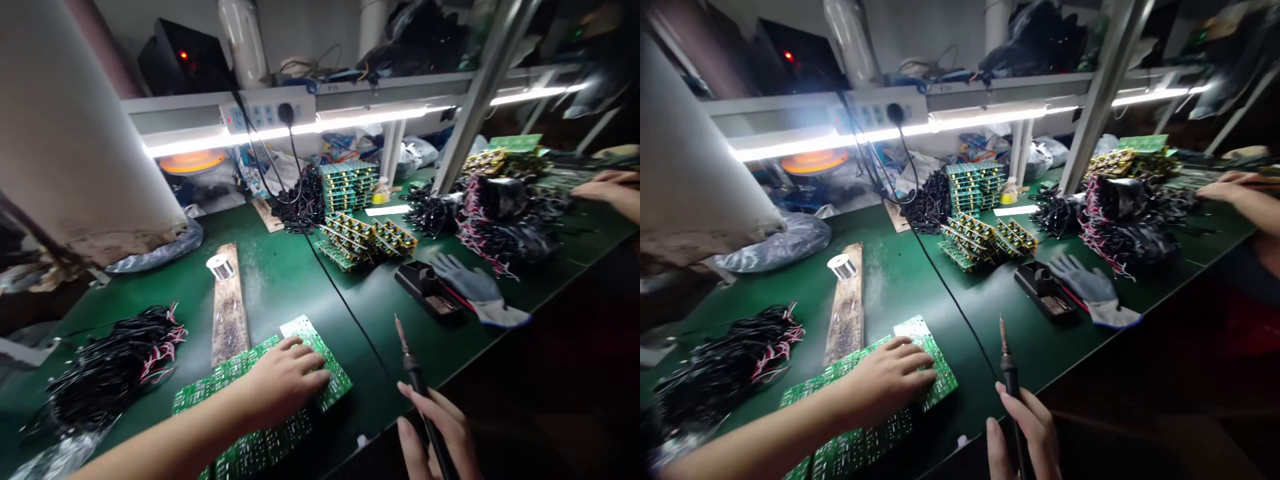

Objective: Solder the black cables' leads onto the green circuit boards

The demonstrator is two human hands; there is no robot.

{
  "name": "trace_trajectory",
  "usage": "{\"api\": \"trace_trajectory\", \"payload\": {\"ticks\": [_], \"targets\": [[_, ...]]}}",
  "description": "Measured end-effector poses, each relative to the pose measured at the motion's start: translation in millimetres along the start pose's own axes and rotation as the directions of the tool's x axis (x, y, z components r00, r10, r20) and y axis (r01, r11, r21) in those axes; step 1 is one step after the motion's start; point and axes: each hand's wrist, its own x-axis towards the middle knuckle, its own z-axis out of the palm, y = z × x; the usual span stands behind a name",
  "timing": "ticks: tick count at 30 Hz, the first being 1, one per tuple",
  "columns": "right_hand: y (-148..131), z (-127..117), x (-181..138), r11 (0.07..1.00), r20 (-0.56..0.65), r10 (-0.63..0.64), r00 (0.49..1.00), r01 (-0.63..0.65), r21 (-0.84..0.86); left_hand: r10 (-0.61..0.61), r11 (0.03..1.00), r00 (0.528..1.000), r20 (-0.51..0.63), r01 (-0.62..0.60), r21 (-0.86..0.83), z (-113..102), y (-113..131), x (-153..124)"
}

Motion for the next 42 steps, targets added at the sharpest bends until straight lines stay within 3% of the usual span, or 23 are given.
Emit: {"api": "trace_trajectory", "payload": {"ticks": [4,6,7,8,10,11,12,13,14,15,18,22,25,27,29,32,35,38,39,42], "targets": [[-10.3,34.1,10.8,0.997,0.11,-0.074,0.991,0.072,0.018,-0.16,0.985,0.982,-0.099,0.152,-0.081,0.2,21.3,-58.1],[-18.1,49.2,14.1,0.995,0.182,-0.095,0.979,0.091,0.033,-0.321,0.947,0.929,-0.187,0.308,-0.095,3.3,17.1,-94.6],[-22.0,55.3,14.6,0.995,0.221,-0.099,0.97,0.092,0.038,-0.435,0.9,0.864,-0.254,0.42,-0.112,6.8,12.4,-115.1],[-25.5,60.4,14.4,0.995,0.258,-0.1,0.961,0.093,0.041,-0.565,0.823,0.764,-0.312,0.546,-0.155,11.8,6.9,-136.3],[-31.1,67.8,11.8,0.995,0.311,-0.102,0.945,0.093,0.044,-0.797,0.597,0.501,-0.338,0.739,-0.313,25.6,-2.9,-178.2],[-32.9,70.5,9.9,0.994,0.326,-0.104,0.94,0.095,0.045,-0.877,0.474,0.376,-0.298,0.78,-0.409,33.6,-5.7,-196.8],[-33.8,72.8,7.8,0.994,0.336,-0.106,0.936,0.097,0.044,-0.93,0.364,0.285,-0.231,0.792,-0.49,41.6,-6.5,-212.7],[-33.9,74.9,5.7,0.994,0.342,-0.107,0.933,0.099,0.042,-0.963,0.269,0.23,-0.141,0.786,-0.556,49.2,-5.2,-225.1],[-33.4,76.8,3.8,0.994,0.345,-0.108,0.932,0.101,0.038,-0.975,0.193,0.219,-0.032,0.771,-0.607,55.8,-2.4,-233.8],[-32.3,78.6,2.3,0.994,0.346,-0.106,0.932,0.102,0.03,-0.968,0.133,0.237,0.077,0.753,-0.644,61.1,1.6,-238.7],[-28.2,82.7,-0.8,0.994,0.33,-0.102,0.938,0.109,-0.004,-0.897,0.039,0.337,0.285,0.703,-0.71,67.5,13.0,-236.2],[-25.2,85.0,-4.2,0.989,0.292,-0.131,0.947,0.147,-0.034,-0.856,0.06,0.441,0.27,0.603,-0.796,60.0,17.6,-219.4],[-23.5,85.5,-6.0,0.985,0.253,-0.153,0.955,0.169,-0.044,-0.823,0.183,0.537,0.185,0.559,-0.809,51.3,15.4,-215.9],[-21.3,85.3,-4.7,0.983,0.241,-0.164,0.956,0.179,-0.038,-0.809,0.302,0.574,0.125,0.588,-0.75,46.1,9.5,-222.0],[-18.7,84.4,-0.9,0.983,0.222,-0.167,0.961,0.179,-0.033,-0.83,0.421,0.557,0.033,0.663,-0.62,41.0,-3.5,-235.8],[-15.9,83.8,6.6,0.985,0.187,-0.156,0.97,0.166,-0.04,-0.853,0.522,0.472,-0.224,0.788,-0.326,31.8,-40.2,-269.7],[-15.1,85.9,10.1,0.989,0.14,-0.132,0.981,0.14,-0.053,-0.856,0.481,0.384,-0.346,0.838,-0.259,21.7,-93.6,-310.9],[-16.4,88.8,8.6,0.991,0.105,-0.113,0.988,0.12,-0.06,-0.875,0.385,0.247,-0.417,0.877,-0.287,16.5,-150.2,-342.7],[-17.2,89.4,7.8,0.991,0.099,-0.112,0.989,0.118,-0.063,-0.879,0.374,0.231,-0.417,0.877,-0.302,17.2,-166.4,-348.2],[-19.6,89.8,6.1,0.991,0.089,-0.109,0.99,0.115,-0.073,-0.893,0.382,0.249,-0.374,0.861,-0.337,27.1,-197.8,-348.1]]}}
